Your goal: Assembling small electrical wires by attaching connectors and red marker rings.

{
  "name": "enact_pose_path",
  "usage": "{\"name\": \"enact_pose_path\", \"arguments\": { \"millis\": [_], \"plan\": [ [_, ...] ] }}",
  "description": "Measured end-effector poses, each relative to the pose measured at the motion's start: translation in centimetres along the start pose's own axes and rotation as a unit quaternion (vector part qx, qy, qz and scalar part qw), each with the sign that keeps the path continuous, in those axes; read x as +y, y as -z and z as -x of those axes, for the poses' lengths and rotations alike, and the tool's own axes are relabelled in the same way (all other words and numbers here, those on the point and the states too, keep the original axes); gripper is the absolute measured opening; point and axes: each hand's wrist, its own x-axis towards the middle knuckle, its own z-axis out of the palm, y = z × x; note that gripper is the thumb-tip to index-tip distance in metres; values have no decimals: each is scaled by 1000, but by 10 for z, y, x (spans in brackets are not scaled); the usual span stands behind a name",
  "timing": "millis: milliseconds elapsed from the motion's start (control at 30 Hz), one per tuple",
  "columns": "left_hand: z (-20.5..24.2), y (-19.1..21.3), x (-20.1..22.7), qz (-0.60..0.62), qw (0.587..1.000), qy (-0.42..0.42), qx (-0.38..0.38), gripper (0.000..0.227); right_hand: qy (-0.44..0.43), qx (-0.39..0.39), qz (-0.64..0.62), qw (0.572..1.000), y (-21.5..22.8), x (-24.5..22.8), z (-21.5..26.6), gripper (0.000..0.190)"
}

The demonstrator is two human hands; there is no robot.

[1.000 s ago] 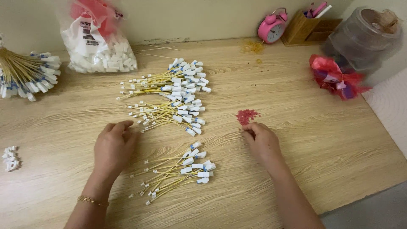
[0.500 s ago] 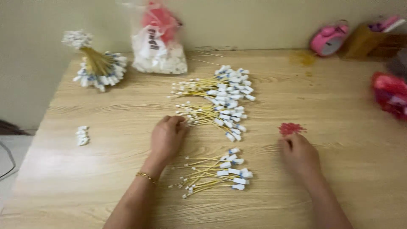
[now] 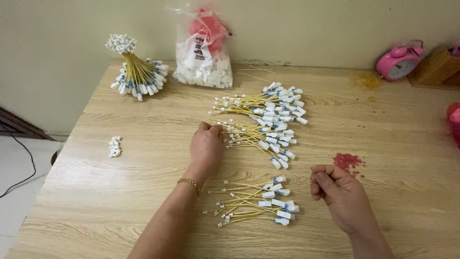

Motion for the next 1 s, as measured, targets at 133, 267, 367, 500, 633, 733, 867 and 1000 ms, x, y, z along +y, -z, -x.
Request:
{"name": "enact_pose_path", "arguments": {
  "millis": [133,267,367,500,633,733,867,1000],
  "plan": [
    [-5,-1,-5,-6,1000,1,-24,16,-20,-32,-60,997,-7,-2,-1,18],
    [-6,0,-6,-9,1000,-6,-24,13,-15,-46,-62,997,-12,-4,0,18],
    [-7,-4,-13,-20,999,-30,-17,12,-5,-65,-78,995,-16,-4,0,19],
    [-4,7,-6,2,998,-58,-27,14,3,-91,-89,992,-19,0,-1,17],
    [-4,2,-7,-24,998,-36,-54,13,9,-97,-89,991,-35,-9,4,18],
    [-3,-9,-17,-45,995,-87,-22,14,15,-104,-88,991,-47,-15,6,20],
    [4,4,-9,-29,982,-176,62,12,44,-90,-38,994,-63,-24,10,19],
    [17,39,17,159,981,-109,25,12,131,-54,80,987,-91,-52,22,16]
  ]
}}
